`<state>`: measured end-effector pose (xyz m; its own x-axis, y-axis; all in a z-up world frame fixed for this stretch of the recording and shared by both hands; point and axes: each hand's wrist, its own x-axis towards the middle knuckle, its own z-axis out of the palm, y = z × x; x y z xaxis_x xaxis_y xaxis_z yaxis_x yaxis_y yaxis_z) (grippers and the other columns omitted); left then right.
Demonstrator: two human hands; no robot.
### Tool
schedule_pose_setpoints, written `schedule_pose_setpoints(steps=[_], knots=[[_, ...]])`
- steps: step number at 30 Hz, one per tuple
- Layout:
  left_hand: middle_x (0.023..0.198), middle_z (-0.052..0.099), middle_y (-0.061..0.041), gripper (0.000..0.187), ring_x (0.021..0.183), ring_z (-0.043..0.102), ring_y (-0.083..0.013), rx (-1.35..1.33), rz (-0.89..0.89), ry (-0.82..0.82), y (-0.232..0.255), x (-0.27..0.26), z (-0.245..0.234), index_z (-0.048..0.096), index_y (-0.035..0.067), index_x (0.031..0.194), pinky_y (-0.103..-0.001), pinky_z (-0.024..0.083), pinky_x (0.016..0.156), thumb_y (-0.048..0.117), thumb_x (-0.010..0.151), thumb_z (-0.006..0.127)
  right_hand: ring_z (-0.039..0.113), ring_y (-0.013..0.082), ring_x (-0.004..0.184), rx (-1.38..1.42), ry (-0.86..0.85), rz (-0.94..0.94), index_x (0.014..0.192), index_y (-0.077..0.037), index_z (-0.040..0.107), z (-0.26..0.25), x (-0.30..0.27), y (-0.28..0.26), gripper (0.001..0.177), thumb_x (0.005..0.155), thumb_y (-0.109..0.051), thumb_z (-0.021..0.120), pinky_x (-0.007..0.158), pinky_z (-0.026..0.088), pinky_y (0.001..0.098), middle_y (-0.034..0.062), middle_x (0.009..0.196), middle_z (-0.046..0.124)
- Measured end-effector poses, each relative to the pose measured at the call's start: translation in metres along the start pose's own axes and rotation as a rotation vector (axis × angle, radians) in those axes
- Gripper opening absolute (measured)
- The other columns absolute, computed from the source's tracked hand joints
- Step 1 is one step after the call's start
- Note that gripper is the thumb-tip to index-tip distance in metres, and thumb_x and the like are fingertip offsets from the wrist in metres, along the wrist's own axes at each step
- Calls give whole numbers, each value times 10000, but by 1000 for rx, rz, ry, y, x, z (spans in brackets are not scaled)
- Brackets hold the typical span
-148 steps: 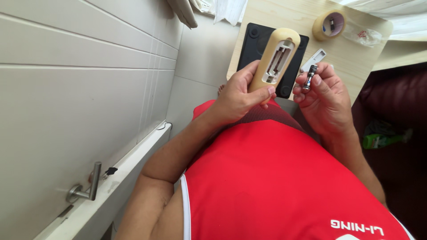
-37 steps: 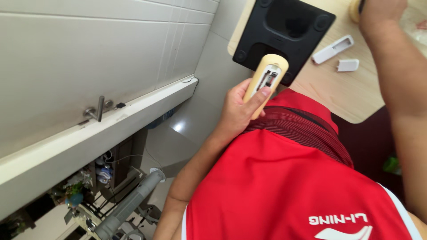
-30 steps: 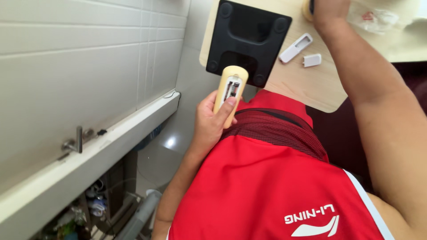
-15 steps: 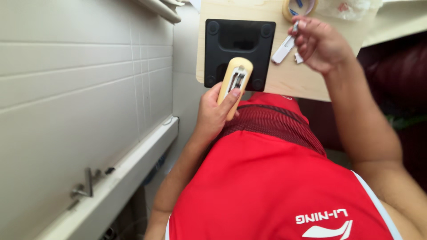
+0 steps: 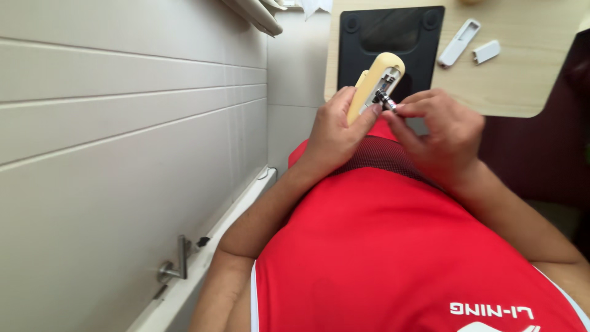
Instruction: The person assembles small electronic devices on a wooden table. They open the casing of a beige device and a white device, insert batteries, and close them. They also handle a black plastic tray and a roll of tape.
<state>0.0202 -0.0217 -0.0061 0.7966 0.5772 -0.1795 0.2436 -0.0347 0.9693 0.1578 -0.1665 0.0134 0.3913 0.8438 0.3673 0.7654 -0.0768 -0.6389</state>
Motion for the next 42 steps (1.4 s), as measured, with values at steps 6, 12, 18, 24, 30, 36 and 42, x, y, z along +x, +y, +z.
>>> schedule_pose_setpoints(steps=[6, 12, 18, 24, 30, 36, 42], knots=[[974, 618, -147, 204, 844, 662, -298, 139, 131, -61, -3, -11, -29, 599, -13, 1031, -381, 531, 753, 154, 951, 687, 720, 229, 819, -64, 5, 54, 945, -30, 609, 27, 7, -34, 321, 938, -55, 929, 667, 556, 301, 108, 937, 713], [993, 613, -146, 233, 877, 665, -310, 141, 198, -180, -6, -13, -45, 617, -4, 1099, -387, 540, 785, 133, 923, 684, 658, 351, 924, -129, 65, 52, 997, -16, 601, 18, 35, -60, 481, 689, -122, 956, 760, 575, 377, 195, 981, 630], [1020, 606, -146, 288, 871, 644, -310, 155, 259, -294, -8, -7, -48, 593, -3, 1136, -391, 528, 764, 152, 922, 708, 671, 148, 929, 267, -191, 462, 1270, 1, 518, 16, 32, -41, 726, 703, -181, 933, 747, 566, 291, 83, 1055, 663], [1021, 609, -120, 229, 850, 650, -264, 109, 213, -404, -8, -1, -39, 588, 8, 1090, -368, 532, 753, 130, 920, 682, 622, 82, 751, 289, -211, 637, 1181, -8, 544, 19, 11, -20, 577, 822, -199, 953, 627, 527, 226, 56, 967, 671], [970, 603, -135, 218, 847, 636, -262, 108, 193, -378, 4, 10, -30, 602, -2, 1082, -371, 520, 756, 137, 941, 692, 651, 113, 761, 246, -176, 580, 1177, -7, 554, 11, 10, -12, 515, 873, -246, 895, 649, 532, 263, 71, 931, 688], [808, 583, -82, 245, 706, 563, -172, 77, -57, -400, 12, 31, -2, 640, -7, 952, -332, 472, 651, 221, 973, 728, 660, 113, 757, 289, -187, 575, 1179, -29, 644, -11, 11, 21, 303, 1028, -281, 718, 677, 531, 283, 88, 919, 707], [796, 628, -39, 263, 669, 603, -99, -145, -283, -423, 10, 49, 39, 666, 8, 1015, -259, 498, 588, 268, 1041, 636, 632, 94, 800, 671, -176, 700, 1212, -30, 655, -33, 2, 73, 391, 1141, -350, 442, 726, 544, 241, 20, 951, 699]])
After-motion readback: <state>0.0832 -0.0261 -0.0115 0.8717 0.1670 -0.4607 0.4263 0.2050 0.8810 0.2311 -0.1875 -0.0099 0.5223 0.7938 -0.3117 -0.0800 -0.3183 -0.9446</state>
